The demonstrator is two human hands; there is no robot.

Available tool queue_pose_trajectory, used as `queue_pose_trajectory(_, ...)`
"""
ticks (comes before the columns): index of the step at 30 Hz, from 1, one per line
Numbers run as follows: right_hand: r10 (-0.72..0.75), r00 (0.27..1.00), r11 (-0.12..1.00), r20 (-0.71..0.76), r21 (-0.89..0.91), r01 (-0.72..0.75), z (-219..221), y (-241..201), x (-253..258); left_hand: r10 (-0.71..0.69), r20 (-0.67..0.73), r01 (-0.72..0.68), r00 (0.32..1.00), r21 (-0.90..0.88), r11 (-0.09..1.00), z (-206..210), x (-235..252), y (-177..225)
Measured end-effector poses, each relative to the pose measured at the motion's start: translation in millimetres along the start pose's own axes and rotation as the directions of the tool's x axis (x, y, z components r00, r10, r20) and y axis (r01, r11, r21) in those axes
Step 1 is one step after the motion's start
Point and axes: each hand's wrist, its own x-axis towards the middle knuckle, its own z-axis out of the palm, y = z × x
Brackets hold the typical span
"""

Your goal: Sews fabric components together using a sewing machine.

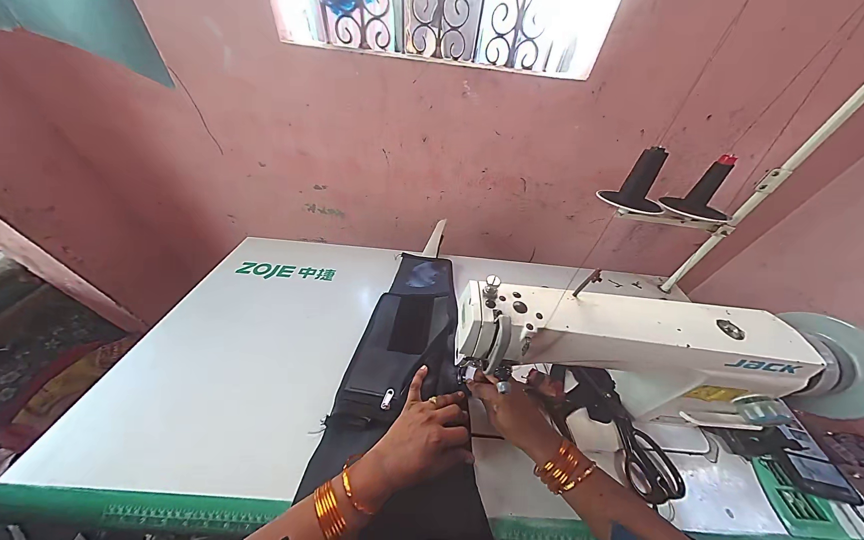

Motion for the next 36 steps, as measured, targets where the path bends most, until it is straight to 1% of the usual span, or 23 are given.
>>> queue_pose_trajectory(3,0.037,0.996,0.998,-0.081,-0.052,-0.042,4,-3,3,0.015,0.013,-0.015,1.000,0.010,1.000,-1,9,-14)
queue_pose_trajectory(4,0.021,0.991,0.995,-0.135,-0.090,-0.033,4,-6,2,0.023,0.012,-0.023,1.000,0.014,1.000,0,11,-18)
queue_pose_trajectory(5,-0.040,0.972,0.991,-0.231,-0.133,0.009,5,-7,0,0.032,0.003,-0.032,0.999,0.024,0.999,1,13,-21)
queue_pose_trajectory(7,-0.197,0.882,0.972,-0.428,-0.200,0.120,1,-6,-6,0.046,-0.016,-0.046,0.999,0.037,0.998,2,16,-28)
queue_pose_trajectory(8,-0.235,0.838,0.969,-0.492,-0.190,0.159,-9,-6,-14,0.051,-0.021,-0.050,0.998,0.037,0.998,3,17,-30)
queue_pose_trajectory(9,-0.227,0.815,0.972,-0.533,-0.181,0.152,-23,-7,-28,0.055,-0.023,-0.054,0.998,0.040,0.998,3,18,-32)
queue_pose_trajectory(10,-0.197,0.786,0.975,-0.587,-0.200,0.095,-39,-7,-45,0.058,-0.022,-0.057,0.998,0.041,0.998,4,18,-34)
queue_pose_trajectory(11,-0.157,0.751,0.969,-0.641,-0.246,-0.007,-56,-4,-64,0.058,-0.018,-0.058,0.998,0.038,0.998,4,18,-34)
queue_pose_trajectory(12,-0.116,0.715,0.938,-0.689,-0.313,-0.149,-74,2,-84,0.058,-0.017,-0.058,0.998,0.037,0.998,4,18,-35)
queue_pose_trajectory(13,-0.050,0.695,0.881,-0.717,-0.359,-0.307,-90,10,-102,0.059,-0.022,-0.058,0.998,0.038,0.998,5,19,-36)
queue_pose_trajectory(14,0.051,0.693,0.807,-0.719,-0.379,-0.453,-103,18,-118,0.059,-0.029,-0.058,0.998,0.041,0.997,5,18,-36)
queue_pose_trajectory(15,0.167,0.687,0.731,-0.707,-0.379,-0.568,-112,28,-130,0.058,-0.033,-0.057,0.998,0.045,0.997,6,18,-36)
queue_pose_trajectory(16,0.251,0.675,0.667,-0.694,-0.382,-0.640,-116,38,-139,0.057,-0.036,-0.055,0.998,0.048,0.997,6,17,-36)
queue_pose_trajectory(17,0.289,0.672,0.632,-0.682,-0.391,-0.669,-116,44,-144,0.057,-0.038,-0.055,0.998,0.049,0.997,6,17,-36)
queue_pose_trajectory(18,0.324,0.681,0.622,-0.657,-0.394,-0.677,-115,47,-146,0.054,-0.038,-0.052,0.998,0.050,0.997,7,17,-36)
queue_pose_trajectory(20,0.456,0.700,0.633,-0.550,-0.352,-0.689,-106,47,-154,0.045,-0.033,-0.044,0.998,0.044,0.998,8,15,-34)
queue_pose_trajectory(22,0.529,0.703,0.638,-0.475,-0.323,-0.698,-100,54,-157,0.040,-0.047,-0.037,0.998,0.051,0.998,8,18,-36)
queue_pose_trajectory(24,0.534,0.700,0.664,-0.474,-0.277,-0.694,-99,59,-162,0.030,-0.035,-0.029,0.999,0.037,0.999,7,14,-31)
queue_pose_trajectory(27,0.488,0.721,0.707,-0.493,-0.262,-0.657,-101,65,-168,0.034,-0.028,-0.033,0.999,0.042,0.999,4,4,-19)
queue_pose_trajectory(32,0.482,0.715,0.721,-0.506,-0.235,-0.652,-96,62,-173,0.053,-0.025,-0.052,0.998,0.026,0.998,-2,-23,7)
queue_pose_trajectory(33,0.460,0.712,0.728,-0.530,-0.235,-0.645,-98,60,-174,0.062,-0.027,-0.062,0.998,0.014,0.998,-3,-27,11)
queue_pose_trajectory(36,0.302,0.699,0.777,-0.648,-0.257,-0.574,-110,49,-175,0.073,-0.014,-0.073,0.997,-0.004,0.997,-9,-32,15)
